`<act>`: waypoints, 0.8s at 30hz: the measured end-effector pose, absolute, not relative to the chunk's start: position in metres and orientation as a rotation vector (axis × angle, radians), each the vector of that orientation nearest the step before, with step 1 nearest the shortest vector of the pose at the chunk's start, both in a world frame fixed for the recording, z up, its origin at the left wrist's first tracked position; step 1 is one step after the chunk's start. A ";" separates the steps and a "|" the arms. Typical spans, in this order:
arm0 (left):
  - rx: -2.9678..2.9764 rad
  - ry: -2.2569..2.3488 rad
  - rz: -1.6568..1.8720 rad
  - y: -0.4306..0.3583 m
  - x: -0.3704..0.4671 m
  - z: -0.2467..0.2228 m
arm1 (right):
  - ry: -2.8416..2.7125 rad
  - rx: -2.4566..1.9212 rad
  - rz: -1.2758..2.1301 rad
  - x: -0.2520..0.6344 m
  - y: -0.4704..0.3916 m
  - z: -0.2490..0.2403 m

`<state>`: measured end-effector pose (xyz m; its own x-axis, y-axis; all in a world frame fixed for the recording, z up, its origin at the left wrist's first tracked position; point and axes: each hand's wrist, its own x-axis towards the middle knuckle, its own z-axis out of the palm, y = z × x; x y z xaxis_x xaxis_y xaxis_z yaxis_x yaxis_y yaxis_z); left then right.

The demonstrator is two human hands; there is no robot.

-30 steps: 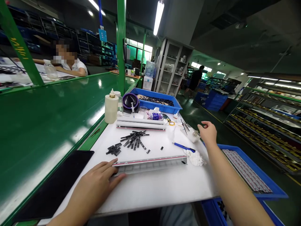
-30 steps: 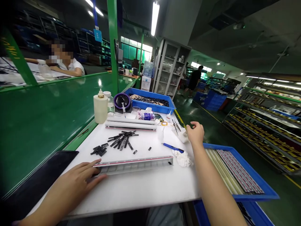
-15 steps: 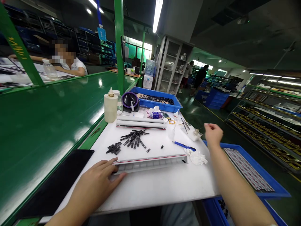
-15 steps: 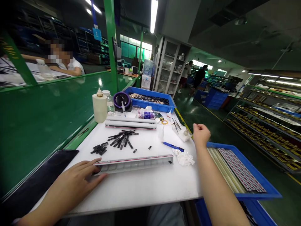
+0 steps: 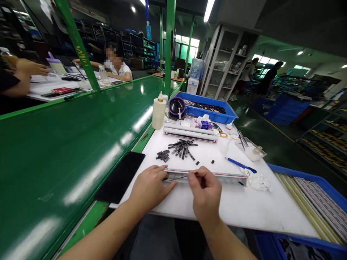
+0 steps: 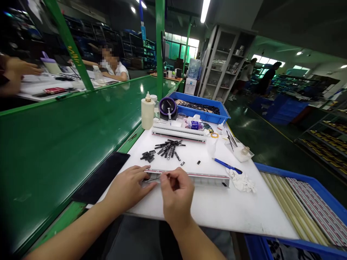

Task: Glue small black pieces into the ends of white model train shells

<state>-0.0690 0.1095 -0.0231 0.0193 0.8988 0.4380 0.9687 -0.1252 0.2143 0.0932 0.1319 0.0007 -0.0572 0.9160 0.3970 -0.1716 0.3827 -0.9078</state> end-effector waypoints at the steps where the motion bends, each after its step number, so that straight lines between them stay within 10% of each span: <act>1: -2.139 -1.980 -0.732 0.109 -0.069 -0.023 | -1.394 -0.767 0.970 0.087 0.129 -0.006; 24: -2.160 -1.927 -0.754 0.111 -0.074 -0.030 | -1.352 -0.845 0.994 0.090 0.138 -0.001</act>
<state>-0.0735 0.1111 -0.0296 0.0485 0.8874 0.4585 0.9630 -0.1634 0.2144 0.0900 0.1379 -0.0007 -0.0397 0.9261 0.3752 -0.0822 0.3712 -0.9249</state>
